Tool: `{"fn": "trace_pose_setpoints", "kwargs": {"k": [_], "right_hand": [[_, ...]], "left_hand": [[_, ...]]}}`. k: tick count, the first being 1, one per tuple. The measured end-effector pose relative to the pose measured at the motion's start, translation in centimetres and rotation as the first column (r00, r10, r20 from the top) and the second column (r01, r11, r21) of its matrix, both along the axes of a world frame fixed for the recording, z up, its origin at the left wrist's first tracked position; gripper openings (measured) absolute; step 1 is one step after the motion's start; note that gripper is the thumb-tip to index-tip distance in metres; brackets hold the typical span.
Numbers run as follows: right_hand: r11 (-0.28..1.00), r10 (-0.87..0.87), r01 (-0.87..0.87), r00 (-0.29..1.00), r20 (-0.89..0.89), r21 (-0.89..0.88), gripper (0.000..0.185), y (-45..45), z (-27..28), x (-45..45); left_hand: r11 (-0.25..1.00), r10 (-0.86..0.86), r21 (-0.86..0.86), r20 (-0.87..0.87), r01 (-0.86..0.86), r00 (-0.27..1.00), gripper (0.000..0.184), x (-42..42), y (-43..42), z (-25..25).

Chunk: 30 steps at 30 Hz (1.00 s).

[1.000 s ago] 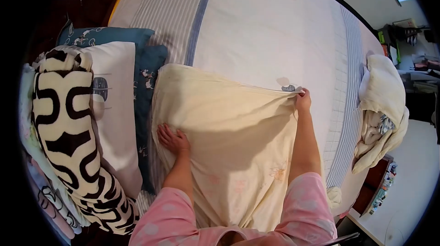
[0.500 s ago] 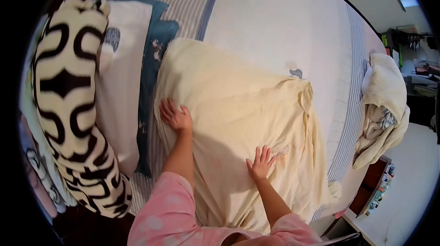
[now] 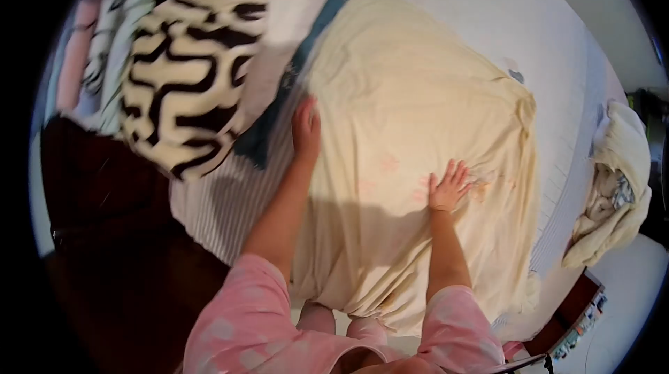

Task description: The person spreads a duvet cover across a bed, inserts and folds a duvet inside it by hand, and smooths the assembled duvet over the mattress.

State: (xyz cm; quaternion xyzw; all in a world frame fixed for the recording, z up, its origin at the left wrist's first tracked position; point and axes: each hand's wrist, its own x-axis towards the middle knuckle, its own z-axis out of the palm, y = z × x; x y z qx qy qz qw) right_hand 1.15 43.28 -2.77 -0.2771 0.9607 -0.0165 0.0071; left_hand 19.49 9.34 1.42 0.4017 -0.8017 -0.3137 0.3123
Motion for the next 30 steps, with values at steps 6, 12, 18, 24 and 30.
{"fn": "trace_pose_setpoints", "kwargs": {"k": [6, 12, 18, 24, 30], "right_hand": [[1.000, -0.007, 0.008, 0.998, 0.061, -0.012, 0.070, 0.3, 0.6, -0.1], [0.987, 0.085, -0.063, 0.985, 0.153, -0.146, 0.062, 0.0, 4.5, 3.5], [0.674, 0.699, -0.481, 0.660, 0.274, -0.560, 0.050, 5.3, 3.4, 20.9], [0.697, 0.696, -0.540, 0.347, 0.629, -0.473, 0.053, 11.2, 10.2, 31.8], [0.550, 0.752, -0.825, 0.422, 0.507, -0.129, 0.050, 13.1, 10.2, 32.5]], "left_hand": [[0.925, 0.091, 0.309, 0.388, -0.222, 0.917, 0.039, 24.3, 17.7, -1.3], [0.947, 0.114, 0.208, 0.497, -0.246, 0.860, 0.037, 30.0, 27.4, 4.4], [0.848, -0.012, 0.470, 0.481, -0.246, 0.877, 0.023, 31.6, 33.5, 3.1], [0.876, 0.102, 0.274, 0.700, -0.398, 0.707, 0.021, 33.9, 36.7, 3.5], [0.925, 0.112, 0.179, 0.714, -0.335, 0.692, 0.023, 35.1, 34.8, 6.1]]}}
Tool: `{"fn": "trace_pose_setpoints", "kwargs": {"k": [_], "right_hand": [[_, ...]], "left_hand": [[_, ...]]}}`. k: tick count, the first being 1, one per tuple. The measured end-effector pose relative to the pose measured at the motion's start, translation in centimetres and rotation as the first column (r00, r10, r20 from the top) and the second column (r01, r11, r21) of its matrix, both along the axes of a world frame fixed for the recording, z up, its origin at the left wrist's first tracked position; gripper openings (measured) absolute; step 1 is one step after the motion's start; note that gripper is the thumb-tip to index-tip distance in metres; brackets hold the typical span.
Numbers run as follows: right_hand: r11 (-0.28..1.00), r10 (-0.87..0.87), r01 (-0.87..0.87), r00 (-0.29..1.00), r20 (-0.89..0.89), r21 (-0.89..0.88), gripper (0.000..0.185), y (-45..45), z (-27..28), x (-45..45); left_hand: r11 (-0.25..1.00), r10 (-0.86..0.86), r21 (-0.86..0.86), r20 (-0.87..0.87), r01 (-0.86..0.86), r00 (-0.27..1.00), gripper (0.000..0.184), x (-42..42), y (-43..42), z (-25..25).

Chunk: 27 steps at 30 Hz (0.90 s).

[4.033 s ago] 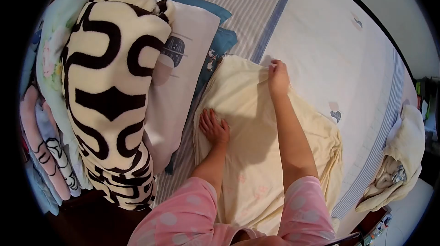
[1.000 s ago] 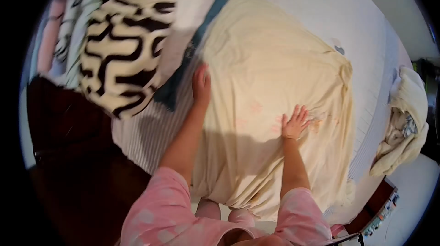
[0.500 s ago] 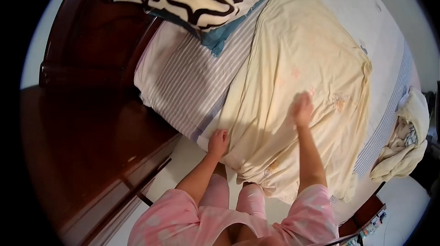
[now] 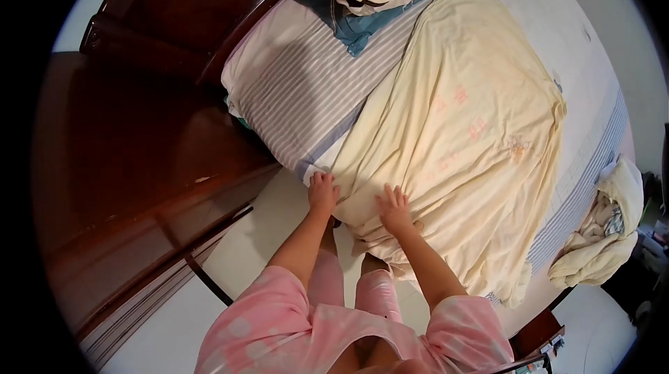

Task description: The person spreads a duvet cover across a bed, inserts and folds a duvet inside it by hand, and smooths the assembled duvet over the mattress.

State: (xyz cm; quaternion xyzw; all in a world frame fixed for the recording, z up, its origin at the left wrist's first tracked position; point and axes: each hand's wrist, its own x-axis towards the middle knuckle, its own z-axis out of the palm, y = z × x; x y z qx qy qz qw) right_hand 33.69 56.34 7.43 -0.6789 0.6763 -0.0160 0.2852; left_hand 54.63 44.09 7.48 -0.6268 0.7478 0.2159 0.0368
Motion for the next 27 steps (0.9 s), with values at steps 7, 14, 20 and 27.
{"fn": "trace_pose_setpoints", "kwargs": {"k": [7, 14, 20, 27], "right_hand": [[0.951, -0.049, 0.099, 0.983, -0.175, 0.294, 0.039, 1.3, -1.1, -2.1], [0.970, -0.239, 0.225, 0.953, 0.185, 0.095, 0.037, -3.8, -1.5, 3.7], [0.936, -0.342, 0.353, 0.900, 0.270, 0.009, 0.024, -6.1, -1.4, 10.0], [0.784, -0.601, 0.589, 0.643, 0.475, 0.195, 0.013, -1.6, -1.8, 6.9]], "left_hand": [[0.901, 0.425, 0.167, -0.148, -0.401, 0.893, 0.018, 2.4, -2.4, -5.4], [0.927, 0.227, 0.346, -0.216, -0.143, 0.950, 0.029, 6.6, -5.0, -3.3], [0.858, 0.225, 0.513, -0.313, -0.036, 0.923, 0.035, 7.7, -4.1, -3.5], [0.991, 0.134, 0.075, -0.369, -0.114, 0.920, 0.027, 6.0, -3.0, -2.4]]}}
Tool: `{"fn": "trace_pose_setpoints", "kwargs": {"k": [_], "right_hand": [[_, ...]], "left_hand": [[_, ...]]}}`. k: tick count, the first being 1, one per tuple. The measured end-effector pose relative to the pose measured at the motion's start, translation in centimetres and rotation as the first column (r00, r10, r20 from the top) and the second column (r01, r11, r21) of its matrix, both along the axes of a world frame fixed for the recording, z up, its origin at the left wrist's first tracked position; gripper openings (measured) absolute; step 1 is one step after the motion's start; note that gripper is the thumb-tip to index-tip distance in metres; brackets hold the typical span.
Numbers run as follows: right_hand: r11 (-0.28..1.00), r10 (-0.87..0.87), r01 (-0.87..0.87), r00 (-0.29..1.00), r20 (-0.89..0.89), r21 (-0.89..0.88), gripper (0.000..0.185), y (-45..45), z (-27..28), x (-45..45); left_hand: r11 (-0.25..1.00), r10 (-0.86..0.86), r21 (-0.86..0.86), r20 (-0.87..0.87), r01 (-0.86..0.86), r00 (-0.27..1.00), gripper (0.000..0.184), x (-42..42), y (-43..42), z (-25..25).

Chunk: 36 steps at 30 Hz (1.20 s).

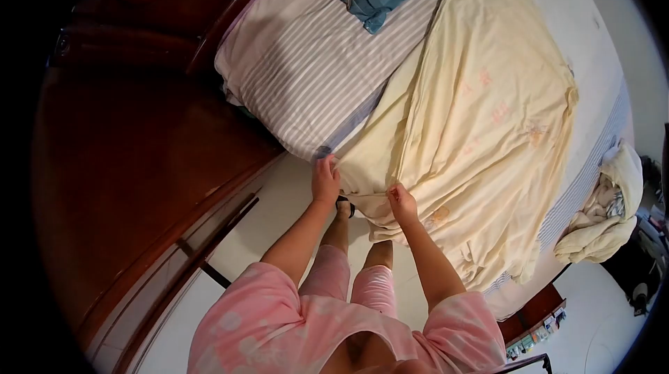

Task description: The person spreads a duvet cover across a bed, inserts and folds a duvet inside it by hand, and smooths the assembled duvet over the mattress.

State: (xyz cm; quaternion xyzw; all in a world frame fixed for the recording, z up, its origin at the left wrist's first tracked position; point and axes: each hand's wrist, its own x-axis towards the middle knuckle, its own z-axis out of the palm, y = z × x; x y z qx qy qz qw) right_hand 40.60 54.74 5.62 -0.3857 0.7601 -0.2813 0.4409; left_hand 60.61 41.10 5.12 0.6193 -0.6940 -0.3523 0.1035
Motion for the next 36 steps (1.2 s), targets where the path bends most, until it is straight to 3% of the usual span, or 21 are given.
{"fn": "trace_pose_setpoints", "kwargs": {"k": [1, 4, 7, 12, 15, 19, 22, 27, 28, 31, 32, 34, 36], "right_hand": [[1.000, -0.026, 0.026, 0.999, 0.022, 0.014, 0.012, 0.4, -0.1, -0.1], [0.990, -0.138, 0.134, 0.982, 0.128, 0.035, 0.009, 1.3, -0.2, 0.1], [0.948, -0.316, 0.309, 0.909, 0.273, 0.070, 0.008, 2.7, 0.0, 0.5], [0.869, -0.494, 0.457, 0.791, 0.360, 0.188, 0.007, 4.3, 0.8, 0.3], [0.961, -0.278, 0.267, 0.930, 0.242, 0.078, 0.007, 4.2, 1.1, -0.3], [0.988, -0.152, 0.148, 0.959, 0.239, 0.034, 0.006, 3.0, 2.3, -0.3], [0.995, -0.099, 0.097, 0.967, 0.236, 0.019, 0.004, 1.4, 3.5, 0.1], [0.998, -0.013, 0.003, 0.988, 0.156, 0.064, 0.009, -3.1, 5.8, 0.8], [0.991, 0.037, -0.034, 0.999, 0.022, -0.128, 0.018, -4.3, 6.0, 1.3], [0.929, 0.123, -0.179, 0.975, -0.183, -0.325, 0.020, -11.4, 13.3, 2.8], [0.906, 0.203, -0.282, 0.943, -0.262, -0.314, 0.020, -13.1, 13.0, 3.4], [0.837, 0.349, -0.477, 0.842, -0.411, -0.268, 0.020, -16.4, 11.9, 4.4], [0.827, 0.411, -0.533, 0.790, -0.455, -0.178, 0.018, -19.9, 12.4, 4.9]], "left_hand": [[0.972, -0.069, -0.225, 0.021, 0.072, 0.997, 0.025, -0.4, 0.4, 0.5], [0.973, -0.193, 0.090, -0.191, 0.213, 0.962, 0.016, -2.6, 2.9, 1.6], [0.938, -0.256, 0.141, -0.336, 0.317, 0.906, 0.011, -4.8, 6.2, 0.6], [0.901, -0.143, 0.322, -0.411, 0.290, 0.900, 0.013, -8.4, 8.2, 2.3], [0.898, -0.079, 0.369, -0.399, 0.239, 0.913, 0.016, -8.6, 8.9, 1.7], [0.917, -0.072, 0.325, -0.435, 0.231, 0.898, 0.016, -7.5, 8.5, 1.2], [0.947, 0.183, 0.320, -0.511, -0.012, 0.840, 0.016, -6.1, 8.1, 1.8], [0.966, 0.241, 0.188, -0.388, -0.179, 0.890, 0.012, -2.2, 3.7, 6.8], [0.964, 0.248, 0.177, -0.342, -0.197, 0.906, 0.013, -1.5, 2.7, 8.0], [0.992, 0.121, 0.064, -0.321, -0.106, 0.939, 0.013, 0.4, 0.1, 9.6], [0.994, 0.084, 0.090, -0.298, -0.060, 0.951, 0.013, 0.5, -1.2, 12.2], [0.998, 0.067, 0.004, -0.294, -0.068, 0.954, 0.016, 1.4, -2.4, 12.7], [0.996, 0.080, -0.011, -0.243, -0.085, 0.967, 0.021, 2.6, -3.4, 13.2]]}}
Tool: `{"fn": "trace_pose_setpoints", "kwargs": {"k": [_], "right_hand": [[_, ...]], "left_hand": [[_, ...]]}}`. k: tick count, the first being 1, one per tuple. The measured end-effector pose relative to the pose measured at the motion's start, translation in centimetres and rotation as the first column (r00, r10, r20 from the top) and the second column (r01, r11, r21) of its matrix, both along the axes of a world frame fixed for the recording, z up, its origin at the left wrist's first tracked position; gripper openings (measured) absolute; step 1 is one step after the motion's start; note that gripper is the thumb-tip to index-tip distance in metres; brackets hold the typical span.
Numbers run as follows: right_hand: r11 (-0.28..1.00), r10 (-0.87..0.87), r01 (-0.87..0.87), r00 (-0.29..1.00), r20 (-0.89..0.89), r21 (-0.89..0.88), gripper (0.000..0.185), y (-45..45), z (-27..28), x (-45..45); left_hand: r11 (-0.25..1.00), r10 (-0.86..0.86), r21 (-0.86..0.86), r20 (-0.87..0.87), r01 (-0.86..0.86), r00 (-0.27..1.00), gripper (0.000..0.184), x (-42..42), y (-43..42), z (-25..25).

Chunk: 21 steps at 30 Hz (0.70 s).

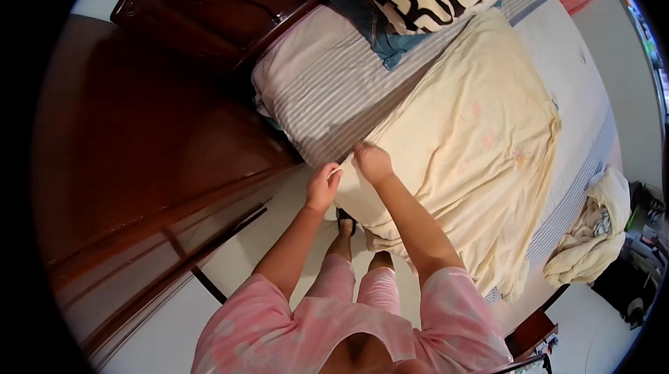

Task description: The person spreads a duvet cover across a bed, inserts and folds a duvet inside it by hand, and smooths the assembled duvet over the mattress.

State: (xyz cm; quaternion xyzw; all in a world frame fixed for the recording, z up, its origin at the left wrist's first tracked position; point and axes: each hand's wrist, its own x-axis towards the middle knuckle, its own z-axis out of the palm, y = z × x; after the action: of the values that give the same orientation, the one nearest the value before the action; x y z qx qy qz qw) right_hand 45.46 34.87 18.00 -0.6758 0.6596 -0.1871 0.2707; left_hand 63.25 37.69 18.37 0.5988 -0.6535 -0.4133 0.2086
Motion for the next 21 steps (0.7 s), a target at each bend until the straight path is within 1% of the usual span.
{"fn": "trace_pose_setpoints", "kwargs": {"k": [1, 2, 5, 6, 9, 12, 13, 15, 16, 17, 18, 19, 21], "right_hand": [[0.999, 0.021, -0.019, 0.999, -0.040, 0.031, 0.017, -1.6, 0.2, 0.2], [0.998, -0.008, 0.007, 1.000, -0.020, -0.068, 0.014, -3.1, 0.5, 0.4], [0.986, -0.094, 0.098, 0.995, 0.037, -0.137, 0.012, -6.5, 2.2, 0.9], [0.987, -0.073, 0.076, 0.997, 0.021, -0.140, 0.014, -7.3, 2.3, 1.0], [0.985, -0.110, 0.124, 0.987, 0.120, -0.119, 0.016, -10.1, 2.6, 2.7], [0.953, -0.096, 0.118, 0.991, 0.093, -0.279, 0.021, -14.6, 1.3, 5.1], [0.973, -0.115, 0.128, 0.990, 0.079, -0.191, 0.023, -15.4, 1.0, 6.1], [0.988, -0.154, 0.154, 0.987, 0.039, -0.008, 0.027, -16.3, 0.3, 7.6], [0.990, -0.102, 0.106, 0.994, -0.041, 0.095, 0.031, -16.3, -0.4, 8.0], [0.986, -0.094, 0.087, 0.994, 0.047, 0.140, 0.033, -16.5, -1.3, 8.3], [0.981, -0.089, 0.064, 0.987, 0.136, 0.182, 0.036, -16.6, -2.2, 8.4], [0.975, -0.088, 0.037, 0.971, 0.224, 0.220, 0.038, -16.8, -3.0, 8.6], [0.995, -0.093, 0.079, 0.932, 0.351, 0.054, 0.050, -16.2, -7.1, 9.9]], "left_hand": [[0.999, 0.013, 0.030, 0.045, -0.015, 0.999, 0.025, 0.8, -0.4, 0.3], [0.998, 0.024, 0.060, 0.091, -0.030, 0.996, 0.029, 1.7, -0.7, 0.5], [0.939, -0.135, 0.345, 0.363, 0.001, 0.922, 0.034, 5.7, -0.3, -0.6], [0.897, -0.200, 0.443, 0.429, -0.012, 0.881, 0.037, 6.7, -0.5, -0.3], [0.889, -0.104, 0.439, 0.467, -0.129, 0.878, 0.040, 9.3, -0.2, -0.7], [0.794, 0.064, 0.509, 0.473, -0.332, 0.879, 0.040, 10.7, -0.3, -1.6], [0.773, 0.124, 0.515, 0.452, -0.372, 0.883, 0.041, 11.9, 0.4, -3.5], [0.725, 0.237, 0.531, 0.406, -0.439, 0.883, 0.042, 15.2, 2.6, -10.2], [0.628, 0.405, 0.578, 0.329, -0.521, 0.853, 0.041, 16.1, 3.4, -12.0], [0.517, 0.565, 0.630, 0.258, -0.580, 0.784, 0.041, 16.5, 3.6, -12.6], [0.397, 0.708, 0.684, 0.195, -0.612, 0.678, 0.040, 16.9, 3.7, -13.2], [0.296, 0.735, 0.716, 0.252, -0.633, 0.629, 0.043, 17.5, 3.5, -13.7], [0.083, 0.767, 0.752, 0.371, -0.654, 0.524, 0.055, 17.4, 2.3, -11.9]]}}
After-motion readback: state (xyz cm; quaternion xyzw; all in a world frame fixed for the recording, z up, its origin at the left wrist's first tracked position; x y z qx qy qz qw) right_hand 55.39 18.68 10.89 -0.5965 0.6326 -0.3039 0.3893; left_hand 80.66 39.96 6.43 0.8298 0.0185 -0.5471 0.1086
